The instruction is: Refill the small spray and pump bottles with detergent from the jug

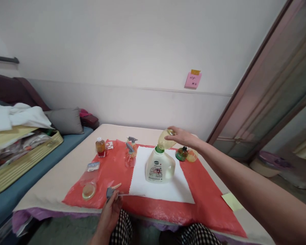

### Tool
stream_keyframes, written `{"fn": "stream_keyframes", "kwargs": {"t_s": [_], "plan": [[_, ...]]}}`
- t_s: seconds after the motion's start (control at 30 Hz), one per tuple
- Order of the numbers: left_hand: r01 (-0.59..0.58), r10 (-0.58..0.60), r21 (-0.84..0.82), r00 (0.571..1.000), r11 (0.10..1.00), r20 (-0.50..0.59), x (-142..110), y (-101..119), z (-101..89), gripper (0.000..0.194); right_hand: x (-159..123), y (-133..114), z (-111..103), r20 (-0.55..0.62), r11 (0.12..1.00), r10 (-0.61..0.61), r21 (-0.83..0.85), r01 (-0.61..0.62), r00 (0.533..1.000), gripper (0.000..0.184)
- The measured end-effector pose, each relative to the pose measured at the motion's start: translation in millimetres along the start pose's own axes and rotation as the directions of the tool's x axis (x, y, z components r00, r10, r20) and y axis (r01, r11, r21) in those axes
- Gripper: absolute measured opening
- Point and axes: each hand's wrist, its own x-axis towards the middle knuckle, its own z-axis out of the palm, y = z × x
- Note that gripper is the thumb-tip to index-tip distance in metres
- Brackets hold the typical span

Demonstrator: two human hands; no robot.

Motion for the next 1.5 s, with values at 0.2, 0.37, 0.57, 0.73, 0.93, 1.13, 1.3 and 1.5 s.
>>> {"fn": "stream_keyframes", "kwargs": {"t_s": [0.2,0.37,0.57,0.73,0.93,1.13,1.3,1.5], "plan": [[0.017,-0.017,-0.01,1.0,1.0,0.023,2.4,-0.6,-2.5,0.015,-1.4,1.3,-0.3,0.001,0.999,0.003,-0.033,-0.003,1.0,0.069],[0.013,-0.012,-0.016,0.999,1.0,0.033,1.0,0.4,0.4,0.015,0.3,4.6,0.8,0.005,0.999,0.01,-0.032,-0.01,1.0,0.069],[0.019,-0.019,-0.009,0.999,1.0,0.034,-0.8,1.0,0.8,0.013,-0.6,3.4,0.3,-0.005,1.0,0.015,-0.017,-0.015,1.0,0.07],[0.023,-0.023,0.005,1.0,1.0,-0.003,-2.1,1.1,3.2,0.016,-0.2,7.6,2.2,-0.019,0.999,-0.017,0.032,0.018,1.0,0.066],[0.017,-0.017,0.033,1.0,0.999,0.006,-3.3,1.1,7.2,0.016,-1.7,19.2,3.7,-0.074,0.987,-0.004,0.158,0.016,0.997,0.062],[0.006,-0.006,0.044,1.0,0.999,-0.01,-4.6,1.7,8.4,0.017,-16.8,40.6,6.7,-0.114,0.882,0.131,0.468,-0.063,0.985,0.064],[-0.028,0.031,0.045,0.998,0.999,-0.055,-13.0,2.3,19.0,0.02,-44.8,72.3,41.4,0.015,0.568,0.297,0.801,-0.189,0.955,0.049],[-0.136,0.138,0.043,0.99,0.99,-0.031,-29.0,7.0,69.5,0.018,-105.4,95.2,92.7,0.229,0.101,0.269,0.959,-0.264,0.936,0.041]]}}
